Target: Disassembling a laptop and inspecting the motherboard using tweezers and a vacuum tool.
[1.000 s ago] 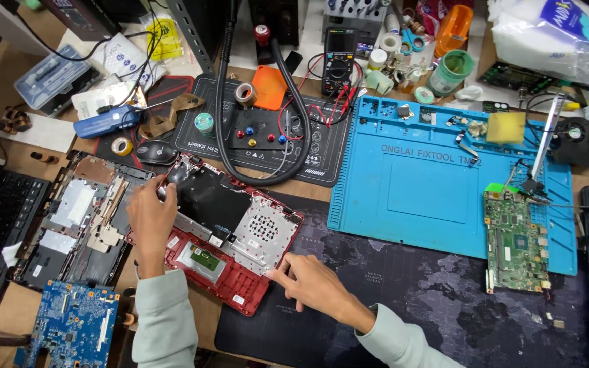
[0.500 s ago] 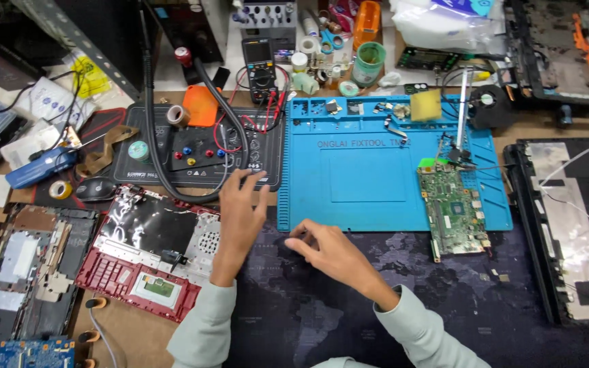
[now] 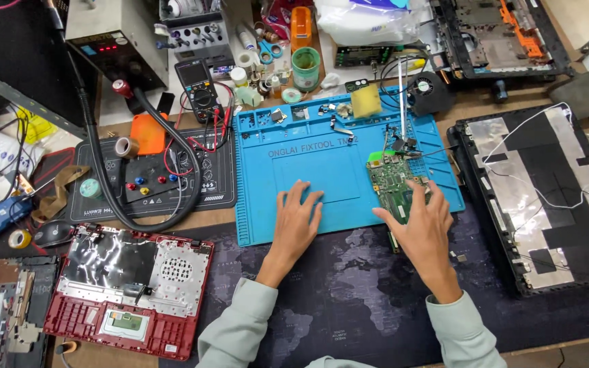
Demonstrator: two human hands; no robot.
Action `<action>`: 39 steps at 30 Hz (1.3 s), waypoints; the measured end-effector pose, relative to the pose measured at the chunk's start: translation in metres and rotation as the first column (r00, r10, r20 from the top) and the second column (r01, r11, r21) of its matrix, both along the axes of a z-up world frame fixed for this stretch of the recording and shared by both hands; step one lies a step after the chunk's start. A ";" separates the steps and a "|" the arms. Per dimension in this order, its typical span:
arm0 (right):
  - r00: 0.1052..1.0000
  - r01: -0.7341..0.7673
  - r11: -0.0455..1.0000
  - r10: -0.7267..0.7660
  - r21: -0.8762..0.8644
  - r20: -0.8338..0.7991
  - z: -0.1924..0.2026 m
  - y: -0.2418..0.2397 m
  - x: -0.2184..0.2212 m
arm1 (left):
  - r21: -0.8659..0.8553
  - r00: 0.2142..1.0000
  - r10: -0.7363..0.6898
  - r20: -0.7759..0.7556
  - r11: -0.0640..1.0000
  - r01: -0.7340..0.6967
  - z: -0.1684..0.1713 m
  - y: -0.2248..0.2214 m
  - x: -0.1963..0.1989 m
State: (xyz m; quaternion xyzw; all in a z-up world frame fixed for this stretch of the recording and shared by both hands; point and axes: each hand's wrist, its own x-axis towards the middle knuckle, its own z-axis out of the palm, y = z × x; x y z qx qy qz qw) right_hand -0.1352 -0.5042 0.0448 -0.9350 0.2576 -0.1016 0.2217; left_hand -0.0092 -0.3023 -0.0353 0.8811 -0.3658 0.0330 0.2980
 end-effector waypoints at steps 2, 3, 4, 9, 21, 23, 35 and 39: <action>1.000 0.017 0.999 -0.018 -0.032 -0.024 -0.008 -0.004 -0.008 | 0.052 0.994 0.021 0.107 0.998 -0.026 -0.014 -0.007 -0.006; 0.998 0.028 0.997 -0.032 -0.070 -0.046 -0.012 -0.006 -0.010 | 0.096 0.976 0.041 0.216 0.993 -0.063 -0.020 -0.010 -0.007; 0.999 0.031 0.997 -0.033 -0.066 -0.043 -0.012 -0.008 -0.008 | 0.099 0.975 0.038 0.219 0.993 -0.061 -0.020 -0.010 -0.006; 0.997 0.052 0.998 -0.053 -0.028 -0.049 -0.006 -0.006 -0.006 | 0.098 0.949 0.039 0.312 0.993 -0.073 -0.017 -0.009 -0.008; 0.993 0.086 0.994 -0.090 -0.063 -0.074 -0.036 -0.027 -0.001 | 0.089 0.951 0.044 0.306 0.993 -0.074 -0.021 -0.008 -0.008; 0.993 0.083 0.994 -0.088 -0.066 -0.077 -0.032 -0.024 0.000 | 0.084 0.953 0.046 0.300 0.994 -0.074 -0.019 -0.007 -0.008; 0.994 0.079 0.988 -0.088 -0.130 -0.063 -0.022 -0.010 -0.003 | 0.048 0.970 0.047 0.237 0.997 -0.060 -0.021 -0.006 -0.008; 0.993 0.088 0.984 -0.099 -0.158 -0.067 -0.022 -0.008 -0.003 | 0.048 0.966 0.045 0.254 0.997 -0.059 -0.020 -0.006 -0.006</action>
